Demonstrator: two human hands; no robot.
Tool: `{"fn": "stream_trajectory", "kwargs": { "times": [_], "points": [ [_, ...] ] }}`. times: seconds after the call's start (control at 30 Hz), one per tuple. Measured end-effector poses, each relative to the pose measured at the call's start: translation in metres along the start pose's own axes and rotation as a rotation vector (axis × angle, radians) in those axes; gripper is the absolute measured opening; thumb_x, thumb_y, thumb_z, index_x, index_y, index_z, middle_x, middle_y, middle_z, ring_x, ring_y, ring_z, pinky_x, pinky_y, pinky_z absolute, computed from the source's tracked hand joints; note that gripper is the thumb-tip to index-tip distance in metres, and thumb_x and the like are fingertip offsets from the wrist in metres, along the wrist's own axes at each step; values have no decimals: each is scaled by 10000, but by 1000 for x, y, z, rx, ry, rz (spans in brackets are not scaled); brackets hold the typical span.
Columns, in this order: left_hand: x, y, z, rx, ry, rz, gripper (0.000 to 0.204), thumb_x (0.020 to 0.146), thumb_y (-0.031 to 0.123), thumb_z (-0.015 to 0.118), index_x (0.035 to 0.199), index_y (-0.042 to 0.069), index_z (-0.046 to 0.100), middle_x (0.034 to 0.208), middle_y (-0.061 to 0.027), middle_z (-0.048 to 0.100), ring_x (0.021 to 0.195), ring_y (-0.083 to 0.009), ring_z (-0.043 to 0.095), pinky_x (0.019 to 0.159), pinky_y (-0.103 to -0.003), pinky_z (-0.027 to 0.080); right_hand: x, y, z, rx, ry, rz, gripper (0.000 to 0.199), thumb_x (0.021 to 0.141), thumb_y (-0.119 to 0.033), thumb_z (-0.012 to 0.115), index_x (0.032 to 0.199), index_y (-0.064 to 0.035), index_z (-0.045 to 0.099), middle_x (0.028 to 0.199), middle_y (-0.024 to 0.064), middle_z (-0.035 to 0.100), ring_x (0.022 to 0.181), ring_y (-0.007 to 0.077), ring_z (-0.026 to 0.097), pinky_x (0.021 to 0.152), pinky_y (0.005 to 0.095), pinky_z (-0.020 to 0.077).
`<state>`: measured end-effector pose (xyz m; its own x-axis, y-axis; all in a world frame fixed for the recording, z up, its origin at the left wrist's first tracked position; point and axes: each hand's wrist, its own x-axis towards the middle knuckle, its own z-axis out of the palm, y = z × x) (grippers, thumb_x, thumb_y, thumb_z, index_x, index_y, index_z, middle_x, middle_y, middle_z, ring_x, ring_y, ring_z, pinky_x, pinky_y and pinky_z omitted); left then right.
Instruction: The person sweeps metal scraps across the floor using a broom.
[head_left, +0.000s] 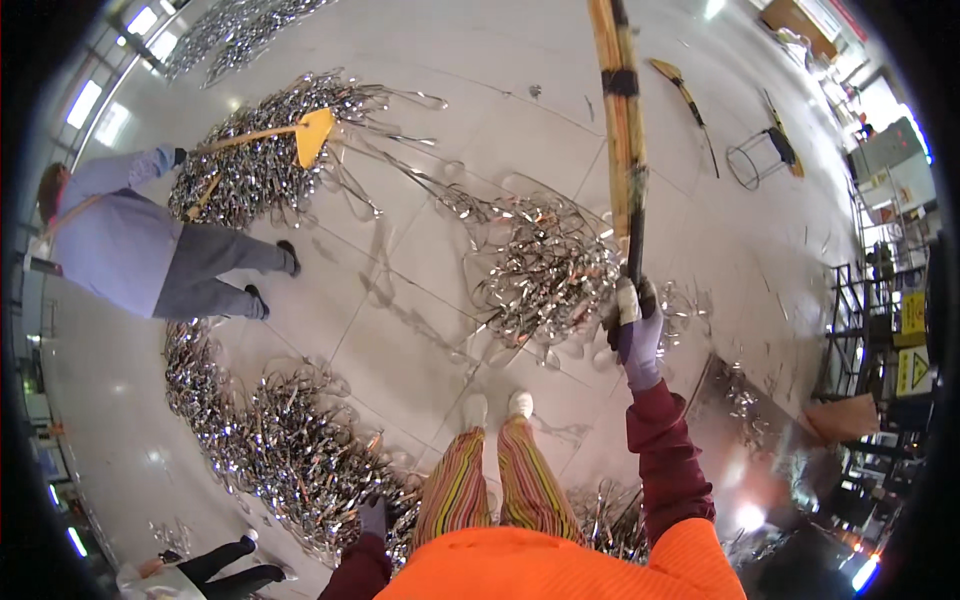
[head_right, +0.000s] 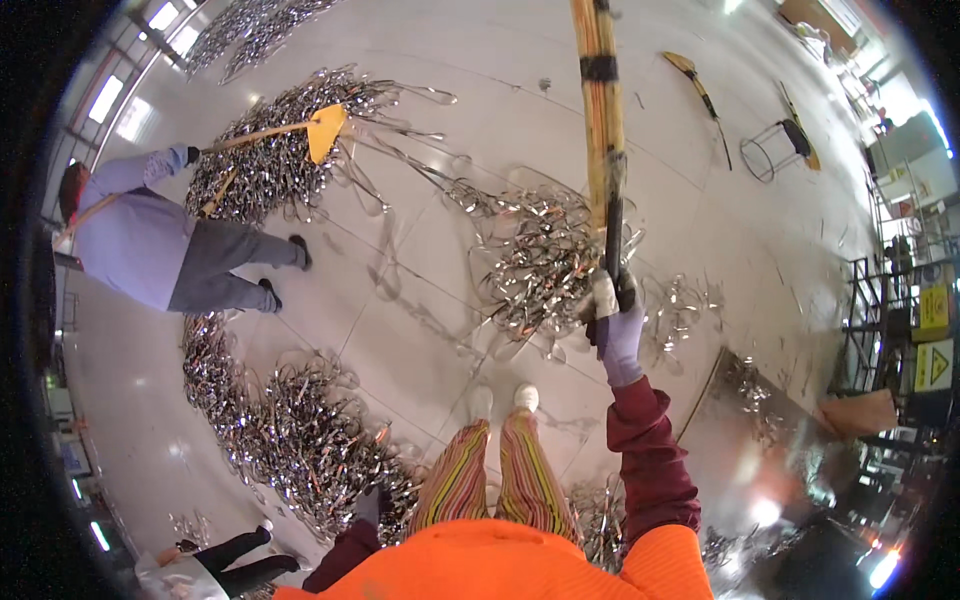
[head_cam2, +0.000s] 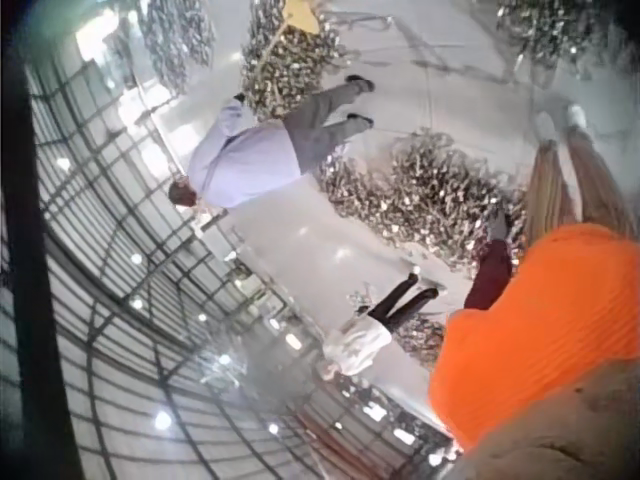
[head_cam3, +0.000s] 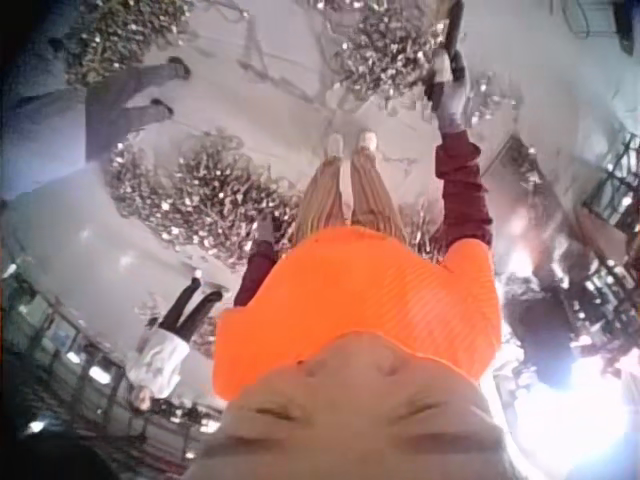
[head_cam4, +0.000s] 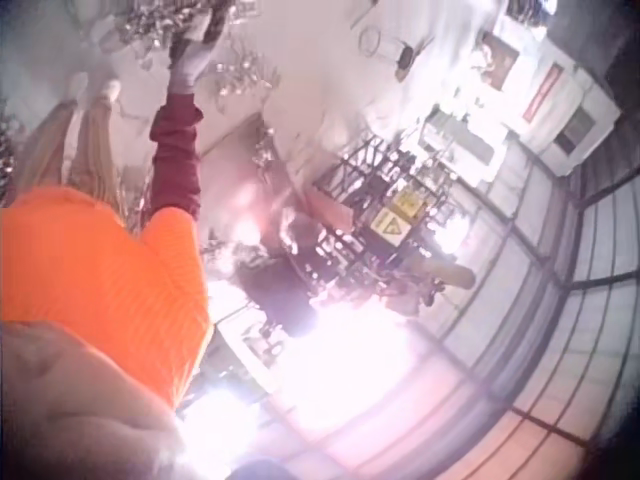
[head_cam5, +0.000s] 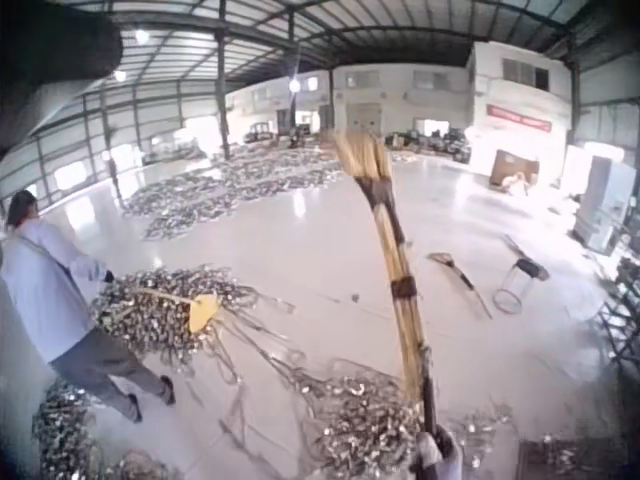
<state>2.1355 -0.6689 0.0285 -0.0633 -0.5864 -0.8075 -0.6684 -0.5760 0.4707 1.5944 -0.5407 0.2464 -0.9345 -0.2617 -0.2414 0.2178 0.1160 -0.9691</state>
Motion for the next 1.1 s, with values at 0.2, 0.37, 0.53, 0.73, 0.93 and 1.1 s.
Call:
{"fn": "stream_trajectory", "kwargs": {
  "times": [0.2,0.37,0.53,0.73,0.93,1.1],
  "points": [
    [12,-78,-70,447,86,223,183,735,188,477,774,17,528,670,-89,527,598,-175,494,513,-302,414,140,16,150,218,-70,-217,332,774,-208,474,1044,-42,376,569,-34,421,430,41,403,367,161,310],
    [-31,-55,-94,-300,-19,-481,260,775,258,450,862,15,483,550,-69,487,414,-141,463,373,-247,383,224,95,247,225,-130,-218,291,782,-225,462,999,-38,408,520,-23,410,383,32,353,342,166,267],
    [-53,-3,-44,-127,45,-592,245,778,241,431,915,49,497,627,-93,528,437,-164,494,390,-257,420,198,261,223,305,-127,245,251,792,-202,431,1006,-73,405,723,14,464,543,79,427,465,208,374],
    [-41,-3,-19,-165,-17,-697,281,782,252,407,986,64,455,692,-117,528,478,-172,502,425,-275,438,113,466,45,-1474,-666,301,318,636,-113,538,900,37,444,712,206,539,677,341,528,601,397,426],
    [-65,-10,-50,-209,52,-572,238,782,222,408,944,57,467,670,-105,527,467,-165,500,414,-264,435,8,341,97,-725,-380,675,395,705,-350,459,879,4,485,653,189,545,650,303,546,595,372,415],
    [-41,32,-33,-414,71,-461,160,753,160,462,876,60,489,591,-70,492,432,-149,443,390,-264,401,-14,235,45,-956,-506,629,474,720,-492,388,889,-63,498,653,156,551,662,292,541,608,382,398]
  ]
}}
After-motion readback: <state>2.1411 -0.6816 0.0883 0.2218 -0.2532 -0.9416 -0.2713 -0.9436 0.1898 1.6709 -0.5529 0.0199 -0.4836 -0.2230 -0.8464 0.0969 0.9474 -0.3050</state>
